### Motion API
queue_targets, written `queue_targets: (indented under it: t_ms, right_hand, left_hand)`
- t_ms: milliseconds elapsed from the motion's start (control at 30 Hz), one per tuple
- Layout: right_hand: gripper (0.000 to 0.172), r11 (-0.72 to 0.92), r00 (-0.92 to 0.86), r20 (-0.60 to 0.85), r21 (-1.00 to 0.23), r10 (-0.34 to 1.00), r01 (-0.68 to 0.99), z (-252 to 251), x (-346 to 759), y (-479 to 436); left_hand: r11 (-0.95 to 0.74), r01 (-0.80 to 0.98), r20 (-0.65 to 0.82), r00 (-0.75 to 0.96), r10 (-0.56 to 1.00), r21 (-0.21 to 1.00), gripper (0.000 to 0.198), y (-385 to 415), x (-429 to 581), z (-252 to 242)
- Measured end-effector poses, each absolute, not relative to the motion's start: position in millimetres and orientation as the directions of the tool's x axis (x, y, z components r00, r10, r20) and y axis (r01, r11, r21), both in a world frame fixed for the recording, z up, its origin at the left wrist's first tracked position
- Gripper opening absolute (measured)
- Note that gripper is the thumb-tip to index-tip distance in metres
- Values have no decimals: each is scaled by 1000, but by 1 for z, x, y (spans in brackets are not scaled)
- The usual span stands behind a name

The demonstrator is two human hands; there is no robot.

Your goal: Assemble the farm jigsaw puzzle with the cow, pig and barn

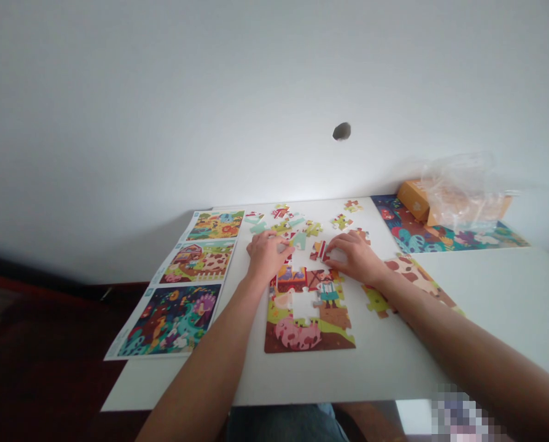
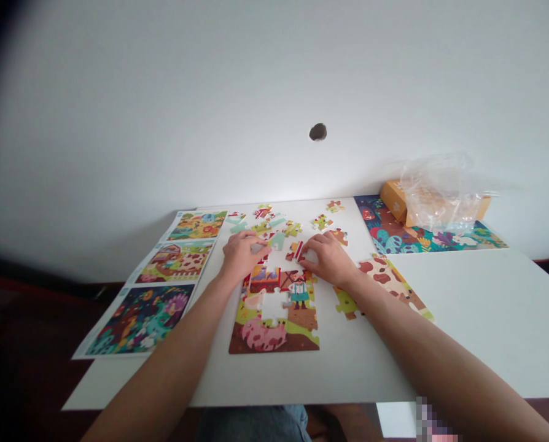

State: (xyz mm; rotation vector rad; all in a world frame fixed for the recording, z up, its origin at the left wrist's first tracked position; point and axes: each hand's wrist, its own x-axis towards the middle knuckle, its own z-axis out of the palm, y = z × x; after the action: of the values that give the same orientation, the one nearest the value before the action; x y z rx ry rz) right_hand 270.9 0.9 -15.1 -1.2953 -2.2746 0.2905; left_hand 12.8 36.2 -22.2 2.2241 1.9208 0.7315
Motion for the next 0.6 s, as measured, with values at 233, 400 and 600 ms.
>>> queue_targets:
  t_ms: [233, 400, 600]
  right_hand:
    - [18, 537, -434, 320, -422, 842, 731, -15, 270, 1]
    - [17, 557, -435, 356, -409, 827, 723, -14, 271, 0]
    - [23, 610, -479, 393, -358, 785, 706, -10, 270, -2]
  left_hand:
    - [-189, 909, 284, 83, 955, 372, 14, 36, 14, -22]
    - [-191, 909, 285, 85, 955, 369, 13, 36, 14, -22]
    - [-202, 906, 300, 88, 950, 372, 10, 35, 15, -22]
